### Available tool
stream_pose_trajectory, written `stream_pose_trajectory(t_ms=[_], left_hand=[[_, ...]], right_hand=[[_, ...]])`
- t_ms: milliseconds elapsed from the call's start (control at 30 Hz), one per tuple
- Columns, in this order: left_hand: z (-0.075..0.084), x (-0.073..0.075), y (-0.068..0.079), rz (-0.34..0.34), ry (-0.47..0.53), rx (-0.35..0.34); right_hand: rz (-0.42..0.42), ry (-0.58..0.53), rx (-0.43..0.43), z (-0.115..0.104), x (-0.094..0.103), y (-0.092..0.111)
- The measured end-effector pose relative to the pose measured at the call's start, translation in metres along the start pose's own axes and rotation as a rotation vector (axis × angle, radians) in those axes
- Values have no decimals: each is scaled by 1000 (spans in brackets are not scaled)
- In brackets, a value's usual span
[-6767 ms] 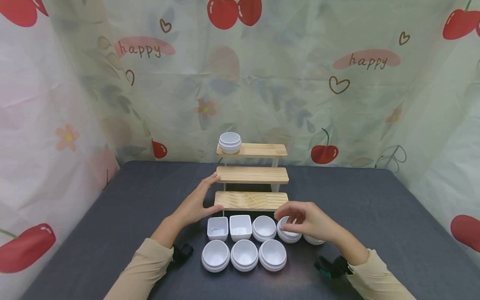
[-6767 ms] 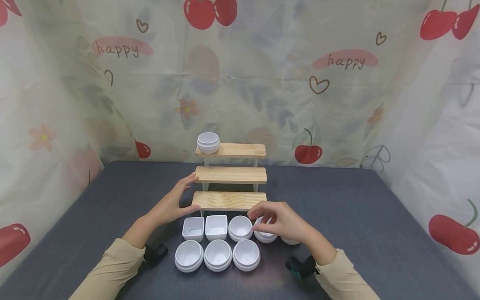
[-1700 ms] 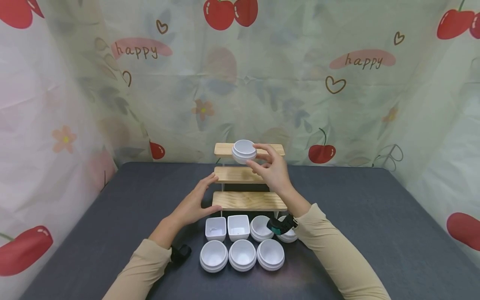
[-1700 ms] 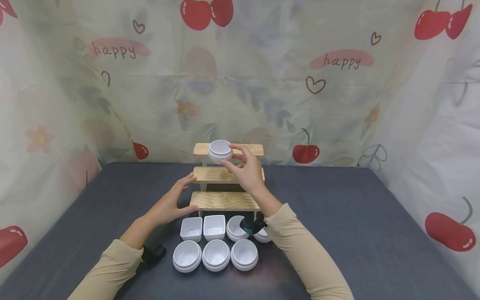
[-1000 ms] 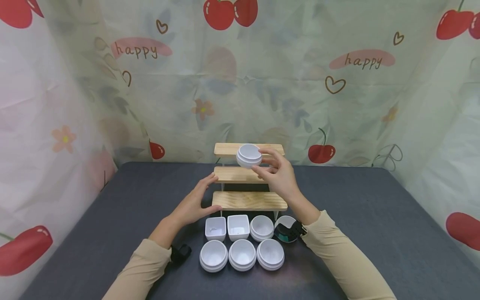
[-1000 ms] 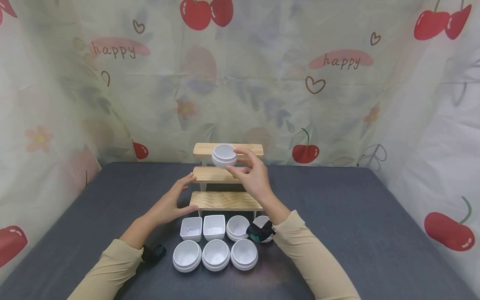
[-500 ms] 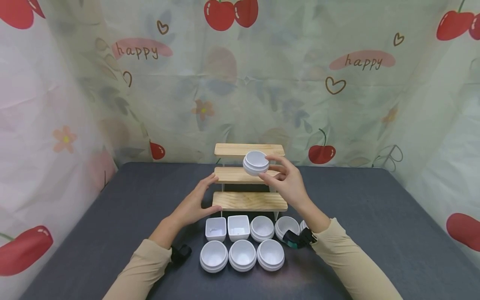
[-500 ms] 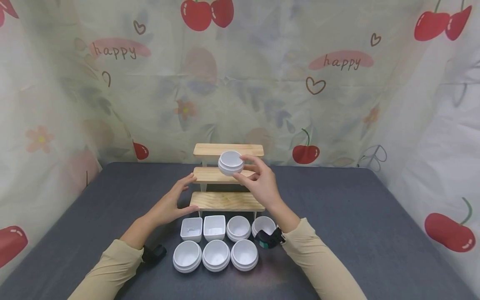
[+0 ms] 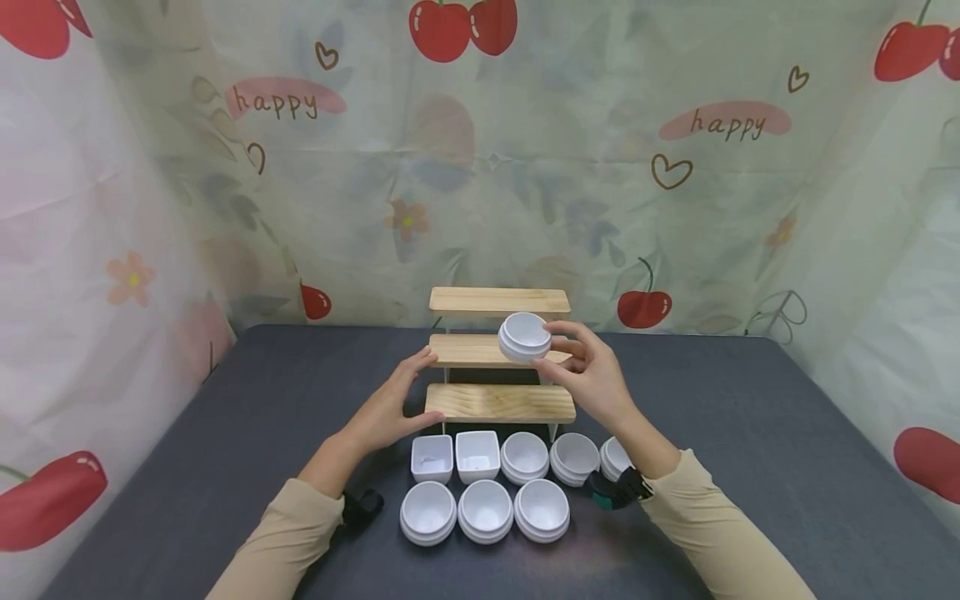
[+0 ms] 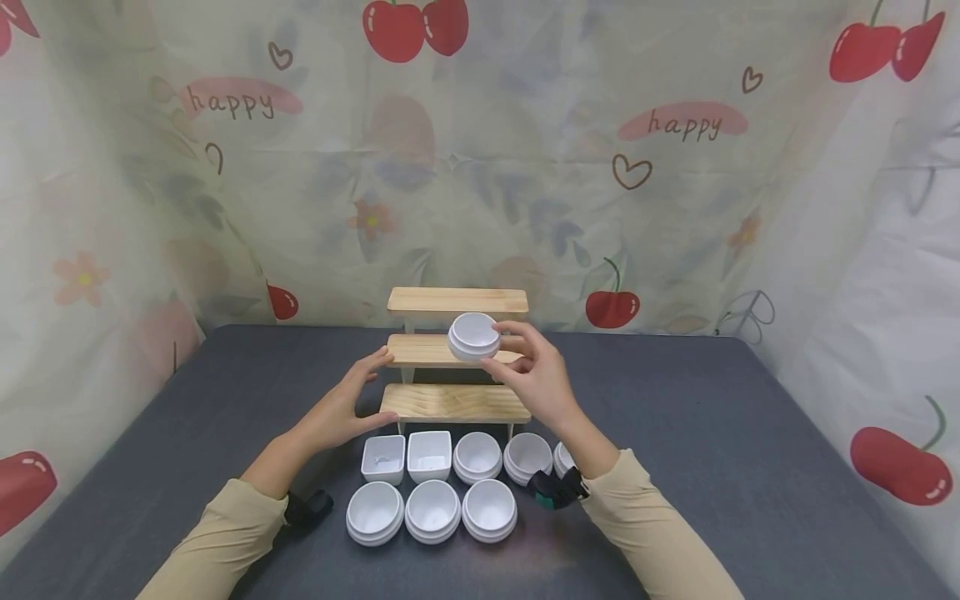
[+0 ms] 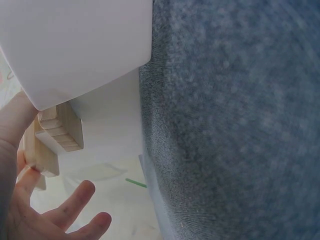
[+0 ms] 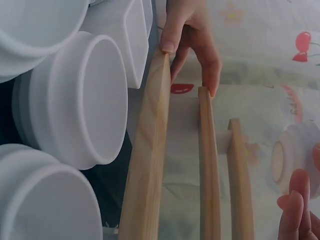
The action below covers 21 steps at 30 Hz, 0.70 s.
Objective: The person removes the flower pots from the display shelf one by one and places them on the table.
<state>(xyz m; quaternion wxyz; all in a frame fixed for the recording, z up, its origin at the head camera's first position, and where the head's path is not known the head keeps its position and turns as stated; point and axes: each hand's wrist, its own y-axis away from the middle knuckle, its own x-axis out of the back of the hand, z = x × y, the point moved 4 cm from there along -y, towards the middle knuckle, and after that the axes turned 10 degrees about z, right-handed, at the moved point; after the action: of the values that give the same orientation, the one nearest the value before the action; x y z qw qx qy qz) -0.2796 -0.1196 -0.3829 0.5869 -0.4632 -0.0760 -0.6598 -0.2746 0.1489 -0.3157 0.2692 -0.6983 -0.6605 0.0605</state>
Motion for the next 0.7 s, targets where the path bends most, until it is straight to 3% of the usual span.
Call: stream_pose_trajectory(t_ms=[700], left_hand=[[0, 0, 0, -2, 4, 11]], right_hand=[[-76, 21, 56, 7, 22, 17]])
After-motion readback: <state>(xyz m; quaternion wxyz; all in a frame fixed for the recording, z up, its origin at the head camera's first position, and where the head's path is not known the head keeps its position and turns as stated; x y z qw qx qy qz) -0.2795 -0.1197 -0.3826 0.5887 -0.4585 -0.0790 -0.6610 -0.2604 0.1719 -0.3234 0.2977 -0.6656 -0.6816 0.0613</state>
